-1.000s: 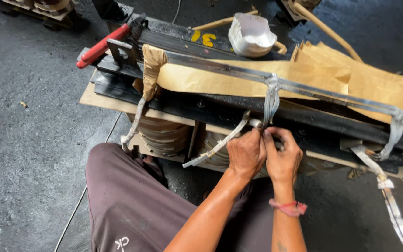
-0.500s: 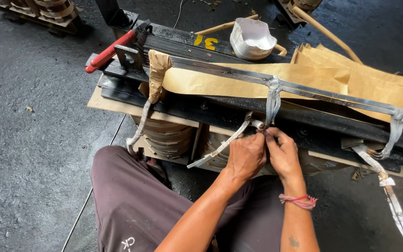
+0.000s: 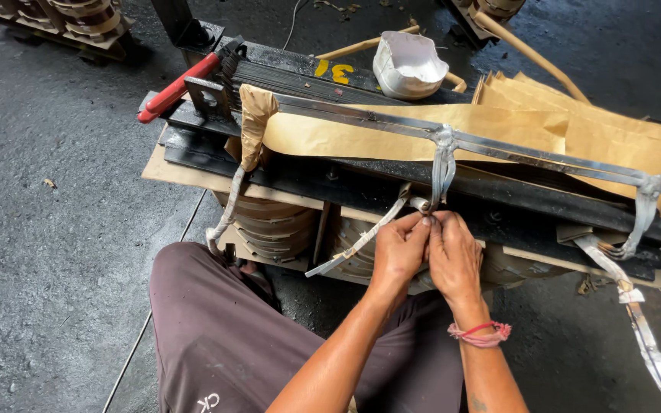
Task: The person wraps a beige paper strip around a metal assembly clamped in a vise, folds the edges, and secures it with white straps. The person repeats this process for multiple sections of the assembly.
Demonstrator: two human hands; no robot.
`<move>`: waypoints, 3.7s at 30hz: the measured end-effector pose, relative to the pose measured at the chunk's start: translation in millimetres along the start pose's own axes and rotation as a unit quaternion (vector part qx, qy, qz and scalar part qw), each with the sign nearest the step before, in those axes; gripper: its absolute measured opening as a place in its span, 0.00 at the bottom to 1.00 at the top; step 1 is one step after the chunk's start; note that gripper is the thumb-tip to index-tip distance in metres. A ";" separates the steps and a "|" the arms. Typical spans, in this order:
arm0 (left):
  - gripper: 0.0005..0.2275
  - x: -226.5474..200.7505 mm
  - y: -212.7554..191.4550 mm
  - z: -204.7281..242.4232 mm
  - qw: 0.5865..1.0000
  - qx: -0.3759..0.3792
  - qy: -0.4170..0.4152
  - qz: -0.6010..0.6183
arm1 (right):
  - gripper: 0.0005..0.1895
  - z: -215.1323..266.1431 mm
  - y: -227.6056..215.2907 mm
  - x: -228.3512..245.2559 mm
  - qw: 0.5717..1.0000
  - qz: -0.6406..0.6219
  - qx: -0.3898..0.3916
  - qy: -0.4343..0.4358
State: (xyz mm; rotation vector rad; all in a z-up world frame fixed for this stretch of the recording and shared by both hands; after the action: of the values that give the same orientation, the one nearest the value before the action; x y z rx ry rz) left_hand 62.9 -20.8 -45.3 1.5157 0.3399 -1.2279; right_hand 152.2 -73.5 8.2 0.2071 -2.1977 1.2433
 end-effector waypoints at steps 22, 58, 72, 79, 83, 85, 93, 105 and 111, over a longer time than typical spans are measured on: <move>0.08 -30.3 0.7 21.0 0.869 -0.132 0.208 -0.429 | 0.15 29.9 -2.3 -44.1 0.966 -0.192 -0.023 0.170; 0.14 25.3 35.4 -17.2 0.492 0.146 0.466 -0.721 | 0.35 12.8 31.8 -32.9 0.902 -0.388 0.012 0.191; 0.13 19.3 34.3 -22.1 0.441 0.207 0.452 -0.747 | 0.32 8.1 41.6 -36.1 0.889 -0.395 0.034 0.229; 0.10 31.3 41.2 -26.5 0.492 0.243 0.434 -0.714 | 0.29 20.4 39.2 -40.5 0.892 -0.363 -0.015 0.269; 0.11 19.9 31.8 -23.4 0.442 0.222 0.525 -0.692 | 0.29 27.9 52.7 -35.2 0.878 -0.374 -0.053 0.293; 0.12 22.0 31.1 -23.9 0.420 0.239 0.551 -0.680 | 0.29 29.6 53.9 -40.4 0.875 -0.385 -0.075 0.282; 0.09 48.0 30.3 -46.6 0.464 0.248 0.529 -0.666 | 0.28 16.0 66.5 -47.8 0.853 -0.459 -0.063 0.238; 0.10 41.9 32.1 -44.7 0.465 0.257 0.564 -0.633 | 0.27 15.9 57.0 -25.4 0.874 -0.437 -0.064 0.203; 0.14 8.5 3.7 -23.8 0.506 0.257 0.542 -0.620 | 0.24 32.1 66.7 -46.1 0.879 -0.450 -0.043 0.151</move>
State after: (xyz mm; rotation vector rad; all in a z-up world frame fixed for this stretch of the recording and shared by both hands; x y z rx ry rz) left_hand 81.3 -5.1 -53.6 2.5505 2.4592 -1.1356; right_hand 148.6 -70.2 -78.9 0.8277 -1.5471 0.5865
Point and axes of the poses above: each hand's wrist, its own z-axis away from the middle knuckle, its own y-axis out of the palm, x = y × z, the point moved 7 cm from there along -z, towards the middle knuckle, and after that the axes turned 2 degrees about -y, right-handed, at the moved point
